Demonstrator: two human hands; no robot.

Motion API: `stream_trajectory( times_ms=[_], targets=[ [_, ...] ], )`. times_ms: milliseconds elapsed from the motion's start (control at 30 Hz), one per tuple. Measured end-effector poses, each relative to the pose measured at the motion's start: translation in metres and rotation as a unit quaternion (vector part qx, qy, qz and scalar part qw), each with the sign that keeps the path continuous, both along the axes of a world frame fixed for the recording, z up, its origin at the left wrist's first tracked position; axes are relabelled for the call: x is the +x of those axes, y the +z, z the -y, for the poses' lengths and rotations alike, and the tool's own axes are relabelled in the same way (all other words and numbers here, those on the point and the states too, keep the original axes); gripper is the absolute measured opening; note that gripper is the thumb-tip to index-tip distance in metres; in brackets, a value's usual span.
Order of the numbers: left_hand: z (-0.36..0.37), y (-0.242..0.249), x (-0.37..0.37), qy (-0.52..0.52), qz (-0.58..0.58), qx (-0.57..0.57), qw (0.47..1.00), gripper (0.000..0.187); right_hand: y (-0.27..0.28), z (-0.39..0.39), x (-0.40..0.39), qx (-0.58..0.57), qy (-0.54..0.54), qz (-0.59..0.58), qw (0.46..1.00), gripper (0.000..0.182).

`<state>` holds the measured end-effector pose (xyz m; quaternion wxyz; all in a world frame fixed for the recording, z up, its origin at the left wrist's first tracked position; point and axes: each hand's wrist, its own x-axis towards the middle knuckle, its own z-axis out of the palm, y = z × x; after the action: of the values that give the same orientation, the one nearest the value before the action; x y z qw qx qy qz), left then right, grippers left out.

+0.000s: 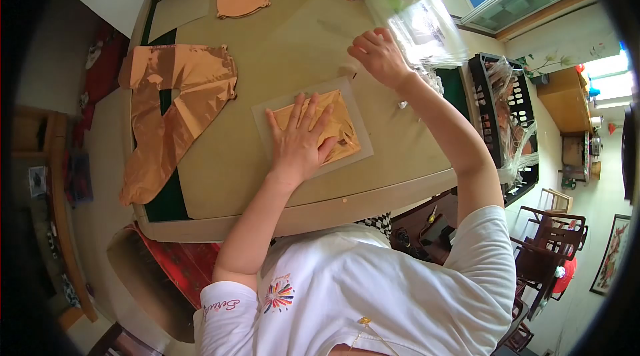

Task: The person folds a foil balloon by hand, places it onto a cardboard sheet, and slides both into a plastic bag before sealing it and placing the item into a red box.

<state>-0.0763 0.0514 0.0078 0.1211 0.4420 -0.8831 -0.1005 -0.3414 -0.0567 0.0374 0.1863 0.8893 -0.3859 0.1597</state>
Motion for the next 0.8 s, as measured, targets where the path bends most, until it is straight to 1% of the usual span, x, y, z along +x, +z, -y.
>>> stream_trajectory(
  times_ms=[133, 233, 433, 533, 633, 667, 767, 800],
  targets=[
    [0.0, -0.002, 0.0, -0.001, -0.002, -0.002, 1.0, 0.063, 0.004, -0.003, 0.019, 0.025, 0.048, 0.014, 0.998, 0.021],
    [0.0, -0.002, 0.0, -0.002, 0.001, -0.006, 1.0, 0.064, 0.002, -0.007, 0.031, 0.041, 0.059, 0.021, 0.997, 0.021],
    [-0.001, -0.003, 0.0, -0.001, -0.011, -0.012, 1.0, 0.064, 0.002, -0.019, 0.034, 0.042, 0.033, 0.061, 0.997, 0.02],
    [0.0, -0.003, 0.0, -0.003, -0.01, -0.011, 1.0, 0.064, -0.005, -0.024, 0.046, 0.083, -0.018, 0.134, 0.987, 0.024],
    [0.0, 0.003, 0.0, 0.003, 0.006, -0.001, 1.0, 0.063, -0.011, -0.04, 0.064, 0.177, -0.033, 0.109, 0.978, 0.029],
    [0.0, 0.003, 0.0, 0.003, 0.006, 0.001, 1.0, 0.063, -0.017, -0.04, 0.067, 0.199, -0.064, 0.112, 0.972, 0.031],
    [-0.001, 0.0, 0.0, 0.003, 0.005, 0.004, 1.0, 0.063, -0.016, -0.022, 0.041, 0.188, -0.062, 0.113, 0.974, 0.034],
    [-0.001, 0.0, 0.0, 0.003, 0.003, 0.002, 1.0, 0.063, -0.011, -0.019, 0.036, 0.21, -0.065, 0.133, 0.966, 0.033]
  ],
)
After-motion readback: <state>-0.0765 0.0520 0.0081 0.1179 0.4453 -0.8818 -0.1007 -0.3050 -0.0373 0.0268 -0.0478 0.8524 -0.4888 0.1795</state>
